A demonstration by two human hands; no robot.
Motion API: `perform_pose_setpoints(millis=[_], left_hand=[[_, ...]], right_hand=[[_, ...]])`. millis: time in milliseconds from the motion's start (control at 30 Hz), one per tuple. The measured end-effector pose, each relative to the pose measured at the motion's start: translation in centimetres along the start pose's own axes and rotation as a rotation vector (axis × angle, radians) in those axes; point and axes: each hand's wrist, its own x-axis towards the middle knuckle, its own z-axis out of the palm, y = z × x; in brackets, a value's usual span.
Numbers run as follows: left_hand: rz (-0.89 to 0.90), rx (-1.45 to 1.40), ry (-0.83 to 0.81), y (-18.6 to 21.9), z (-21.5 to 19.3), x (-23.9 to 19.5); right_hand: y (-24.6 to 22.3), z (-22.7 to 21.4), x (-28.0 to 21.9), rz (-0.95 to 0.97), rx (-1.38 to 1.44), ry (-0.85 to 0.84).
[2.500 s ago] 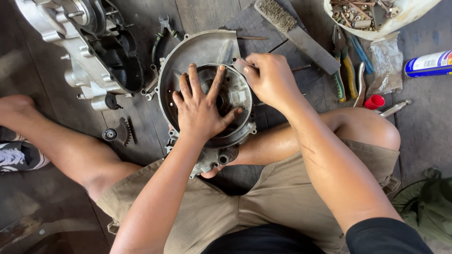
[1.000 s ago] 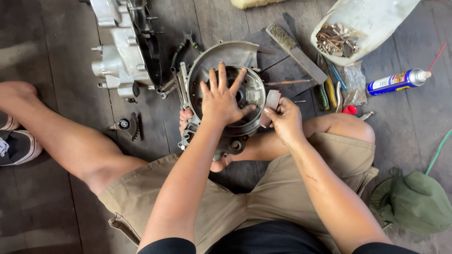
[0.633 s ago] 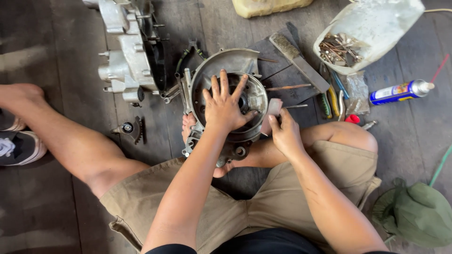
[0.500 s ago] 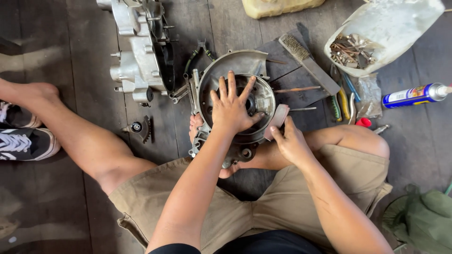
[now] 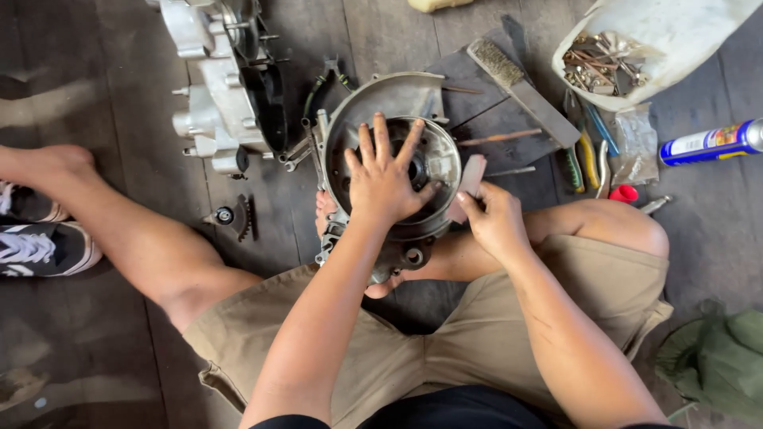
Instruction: Sanding and cleaning the interior of a motorcycle engine casing using sandpaper and a metal rod.
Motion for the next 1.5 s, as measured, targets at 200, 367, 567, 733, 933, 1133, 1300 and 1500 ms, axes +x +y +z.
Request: perform_pose_setpoints(millis=[200, 367, 567, 733, 933, 1133, 1300, 1500], left_hand=[[-0.039, -0.001, 0.008, -0.2, 0.2, 0.1], [-0.036, 0.028, 0.040, -0.5, 0.6, 0.0], [0.004, 0.026, 0.058, -0.3, 0.5, 0.0], [-0.003, 0.010, 0.022, -0.2, 0.4, 0.1], [-0.019, 0.031, 0.035, -0.3, 0.3, 0.3], [0.000, 0.010, 0.028, -0.4, 0.7, 0.2], [-0.012, 0.024, 0.031, -0.2, 0.4, 0.1], [-0.001, 0.003, 0.028, -0.6, 0.9, 0.4]], right_hand=[[-0.7, -0.4, -0.1, -0.025, 0.084, -0.042], [1.6, 0.2, 2.8, -0.080, 0.114, -0.054], [2.3, 0.5, 1.4, -0.062, 0.124, -0.045], [0.9, -0.2, 2.9, -0.066, 0.092, -0.005], [0.9, 0.6, 1.6, -0.056, 0.137, 0.014], [2.2, 1.4, 2.5, -0.032, 0.179, 0.061], [1.3, 1.4, 1.5, 0.006, 0.222, 0.046], [0.2, 1.0, 2.4, -0.002, 0.202, 0.113]])
